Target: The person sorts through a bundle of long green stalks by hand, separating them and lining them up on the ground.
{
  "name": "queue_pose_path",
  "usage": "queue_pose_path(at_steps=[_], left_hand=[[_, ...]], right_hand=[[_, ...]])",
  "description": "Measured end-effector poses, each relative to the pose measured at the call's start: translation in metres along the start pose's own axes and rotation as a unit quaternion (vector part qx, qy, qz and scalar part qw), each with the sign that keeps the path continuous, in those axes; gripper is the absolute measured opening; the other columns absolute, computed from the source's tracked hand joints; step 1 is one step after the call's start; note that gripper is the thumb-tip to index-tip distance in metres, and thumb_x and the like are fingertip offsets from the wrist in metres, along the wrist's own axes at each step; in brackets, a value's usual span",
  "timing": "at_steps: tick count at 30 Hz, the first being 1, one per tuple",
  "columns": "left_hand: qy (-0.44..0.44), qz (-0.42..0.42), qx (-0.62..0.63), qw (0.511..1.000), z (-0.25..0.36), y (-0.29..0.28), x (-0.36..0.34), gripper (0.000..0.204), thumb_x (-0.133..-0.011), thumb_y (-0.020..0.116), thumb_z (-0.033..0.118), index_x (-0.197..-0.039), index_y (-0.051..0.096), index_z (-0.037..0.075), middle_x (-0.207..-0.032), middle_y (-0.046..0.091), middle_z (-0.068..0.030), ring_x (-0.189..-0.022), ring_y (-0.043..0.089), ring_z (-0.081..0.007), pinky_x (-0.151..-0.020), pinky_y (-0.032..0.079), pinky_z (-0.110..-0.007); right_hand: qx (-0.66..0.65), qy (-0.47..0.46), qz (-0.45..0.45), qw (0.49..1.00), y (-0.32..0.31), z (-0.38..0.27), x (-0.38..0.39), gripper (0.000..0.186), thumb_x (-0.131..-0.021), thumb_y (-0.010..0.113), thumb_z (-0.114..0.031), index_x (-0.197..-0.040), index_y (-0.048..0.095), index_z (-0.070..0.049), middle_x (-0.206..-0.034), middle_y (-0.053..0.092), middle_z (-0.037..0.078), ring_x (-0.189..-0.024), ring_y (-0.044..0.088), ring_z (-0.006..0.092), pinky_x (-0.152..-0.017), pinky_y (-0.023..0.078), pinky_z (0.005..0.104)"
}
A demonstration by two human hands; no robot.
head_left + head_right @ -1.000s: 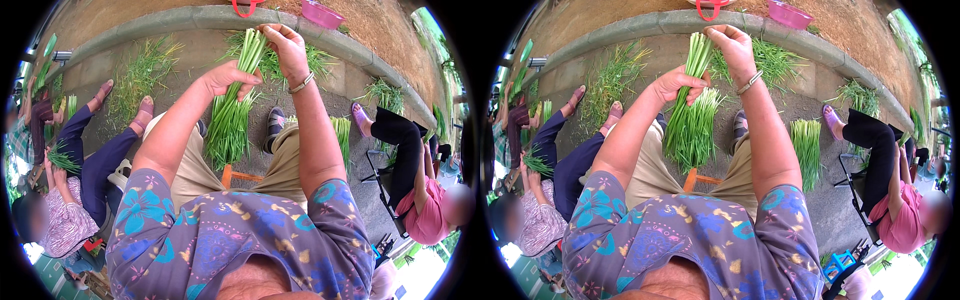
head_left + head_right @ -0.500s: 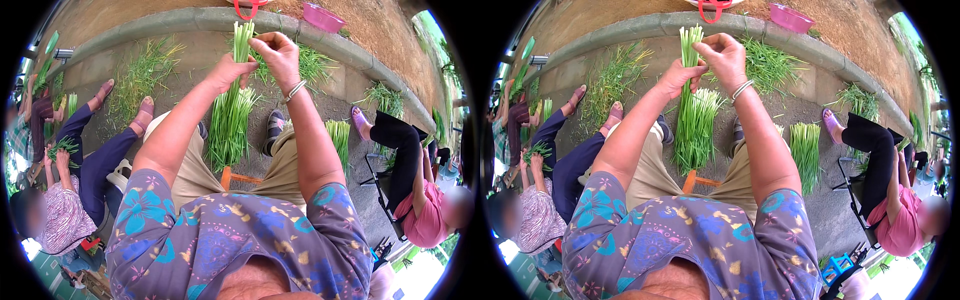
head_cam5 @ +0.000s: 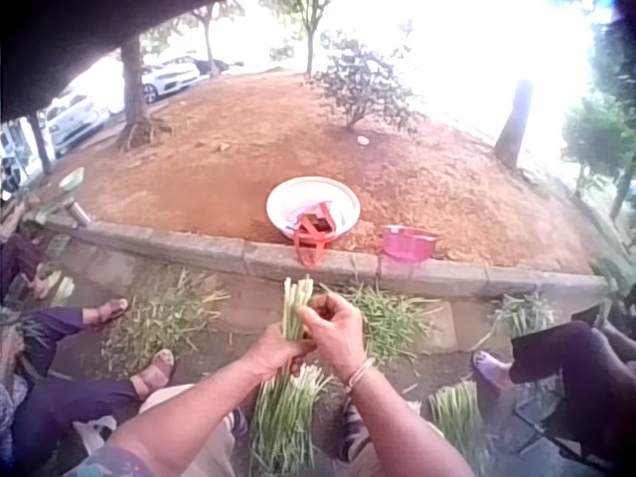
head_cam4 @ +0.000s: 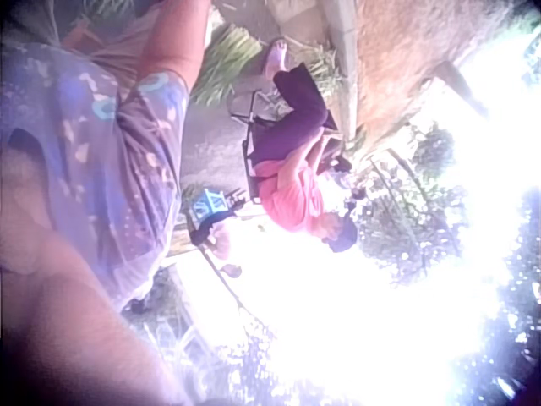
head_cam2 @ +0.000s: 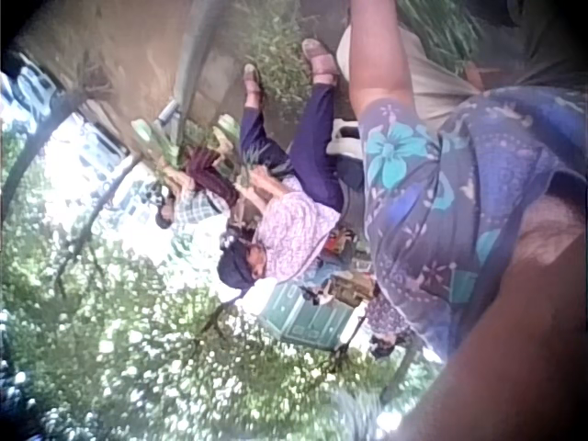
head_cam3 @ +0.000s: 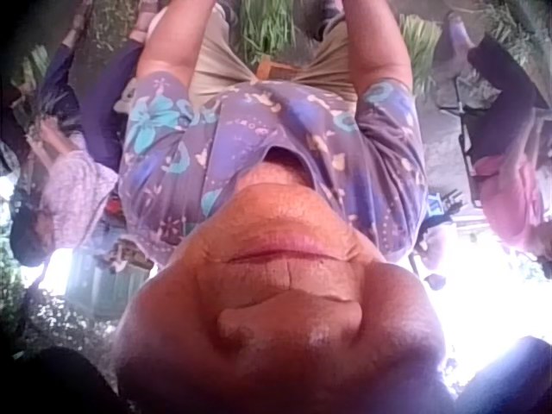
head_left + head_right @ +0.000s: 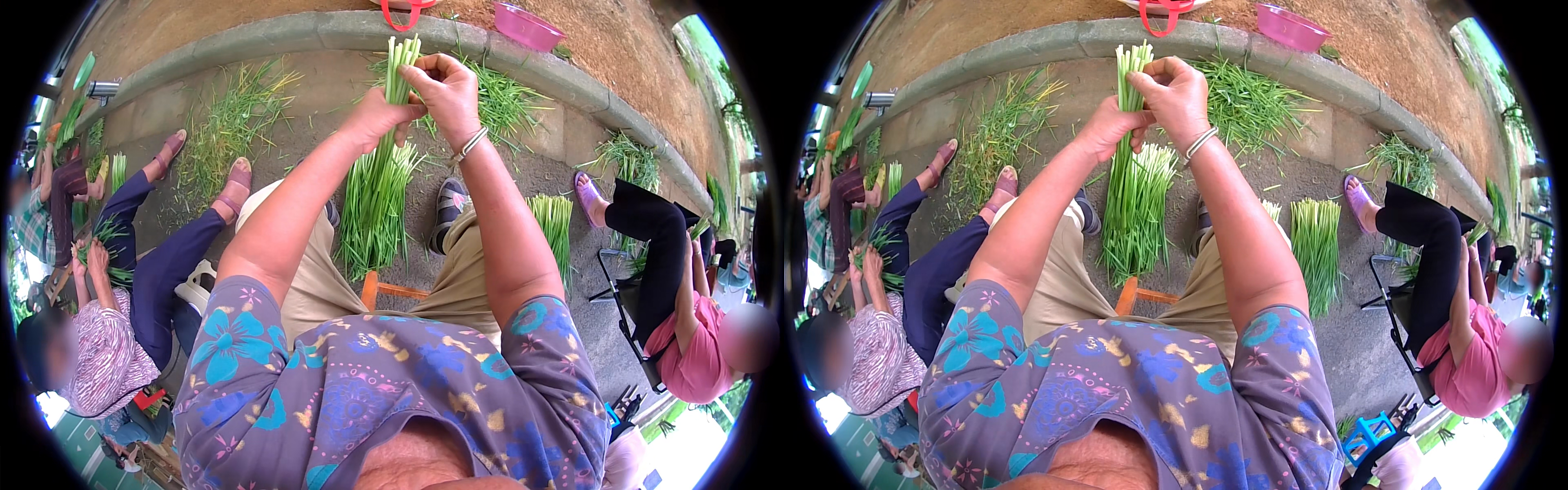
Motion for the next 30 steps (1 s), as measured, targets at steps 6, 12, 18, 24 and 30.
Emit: queue_pose_path(at_steps=[6,12,18,24,30], left_hand=[[-0.024,-0.008,0.038,0.999,-0.003,-0.001,-0.001,0.021,-0.071,0.071,0.011,-0.084,0.057,0.001,-0.056,0.05,-0.004,-0.041,0.047,-0.0134,-0.036,0.039,-0.027],[-0.087,-0.059,0.1,0.989,-0.001,-0.001,0.0,0.02,-0.072,0.071,0.01,-0.084,0.056,0.003,-0.051,0.046,-0.0032,-0.039,0.045,-0.0144,-0.037,0.037,-0.029],[-0.094,-0.072,0.072,0.99,0.002,-0.001,0.002,0.02,-0.075,0.068,0.011,-0.086,0.053,0.005,-0.052,0.042,0.0009,-0.041,0.043,-0.0103,-0.037,0.037,-0.025],[-0.081,-0.053,0.035,0.995,-0.001,-0.001,0.001,0.021,-0.074,0.069,0.009,-0.087,0.054,0.004,-0.052,0.044,0.0007,-0.039,0.044,-0.0101,-0.037,0.037,-0.025],[-0.07,-0.049,0.023,0.996,-0.001,-0.001,0.0,0.022,-0.073,0.069,0.009,-0.088,0.053,0.003,-0.052,0.044,0.0007,-0.039,0.043,-0.01,-0.037,0.037,-0.025]], right_hand=[[-0.002,0.028,0.001,1.0,0.0,-0.004,0.002,0.016,-0.076,0.068,-0.01,-0.081,0.058,0.001,-0.069,0.058,0.001,-0.057,0.052,0.0052,-0.05,0.047,0.0201],[0.05,-0.074,0.009,0.996,-0.003,0.005,-0.004,0.023,-0.074,0.065,-0.008,-0.094,0.058,0.002,-0.072,0.058,0.002,-0.061,0.054,0.0065,-0.052,0.048,0.0214],[0.044,-0.066,-0.08,0.994,-0.016,-0.009,-0.006,0.03,-0.072,0.066,-0.007,-0.1,0.059,0.002,-0.073,0.058,0.003,-0.06,0.054,0.0071,-0.051,0.047,0.0218],[0.03,0.018,-0.09,0.995,-0.017,-0.001,-0.009,0.024,-0.079,0.067,-0.011,-0.097,0.059,0.002,-0.075,0.058,0.001,-0.063,0.054,0.0054,-0.053,0.048,0.0192],[0.002,0.038,-0.056,0.998,-0.013,0.0,-0.008,0.018,-0.077,0.069,-0.014,-0.084,0.059,0.0,-0.076,0.06,0.002,-0.064,0.056,0.0083,-0.055,0.048,0.0226]])
Point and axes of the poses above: each hand's wrist, its own x-axis away from the middle knuckle, its own y-axis out of the palm, z = x × y, the point moved 1 cm from there along -x, towards the middle knuckle
